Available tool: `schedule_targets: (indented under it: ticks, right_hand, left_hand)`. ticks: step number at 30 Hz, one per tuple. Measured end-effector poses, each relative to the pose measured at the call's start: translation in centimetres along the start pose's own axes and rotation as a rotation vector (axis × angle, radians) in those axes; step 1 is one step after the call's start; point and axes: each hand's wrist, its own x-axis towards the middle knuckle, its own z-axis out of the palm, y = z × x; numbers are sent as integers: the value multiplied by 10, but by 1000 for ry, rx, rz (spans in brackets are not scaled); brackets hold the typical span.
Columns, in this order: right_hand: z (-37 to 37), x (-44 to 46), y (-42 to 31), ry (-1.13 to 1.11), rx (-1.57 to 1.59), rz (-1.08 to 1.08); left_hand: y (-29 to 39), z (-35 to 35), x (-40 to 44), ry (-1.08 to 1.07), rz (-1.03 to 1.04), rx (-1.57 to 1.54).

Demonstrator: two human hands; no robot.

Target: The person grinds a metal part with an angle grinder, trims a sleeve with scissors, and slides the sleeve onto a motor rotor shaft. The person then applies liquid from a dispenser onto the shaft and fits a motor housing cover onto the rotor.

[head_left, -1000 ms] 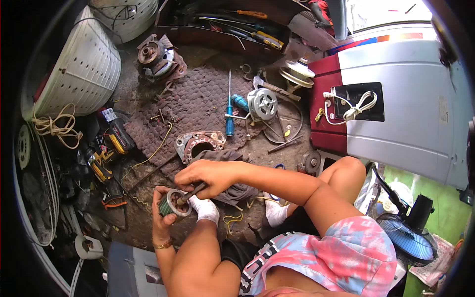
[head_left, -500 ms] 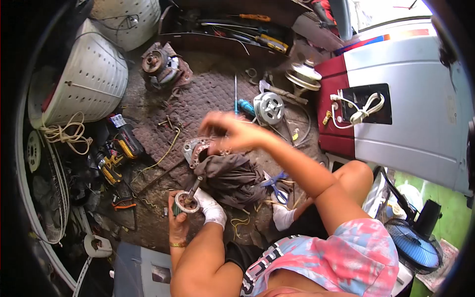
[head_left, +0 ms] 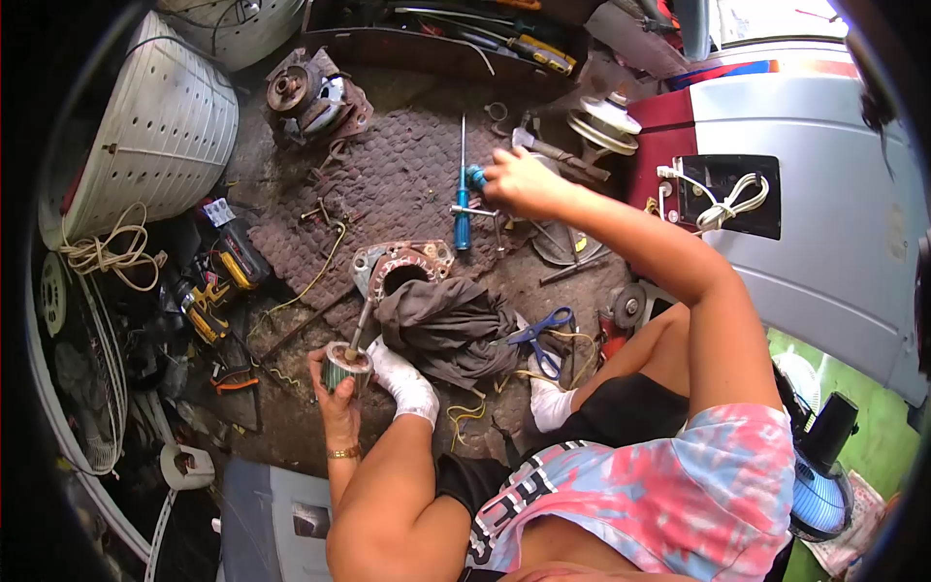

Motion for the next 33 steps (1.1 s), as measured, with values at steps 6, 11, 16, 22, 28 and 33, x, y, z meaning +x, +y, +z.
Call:
schedule_targets:
  ticks: [6, 11, 16, 22, 28, 33]
  right_hand:
    - [70, -47, -20, 129, -123, -9]
    - [81, -42, -17, 144, -50, 48]
    - [3, -49, -43, 294, 936, 273]
    - [-169, -93, -112, 638, 1498, 177]
    - [-240, -176, -181, 957, 849, -12]
    - [-214, -248, -220, 784, 826, -23]
  left_hand:
    - [17, 17, -1, -29, 44, 92]
    - [52, 37, 3, -50, 232, 341]
    - [142, 100, -31, -55, 467, 799]
    - [189, 181, -105, -141, 740, 1120]
    - [138, 231, -170, -303, 899, 1149]
    - [78, 232, -205, -425, 798, 988]
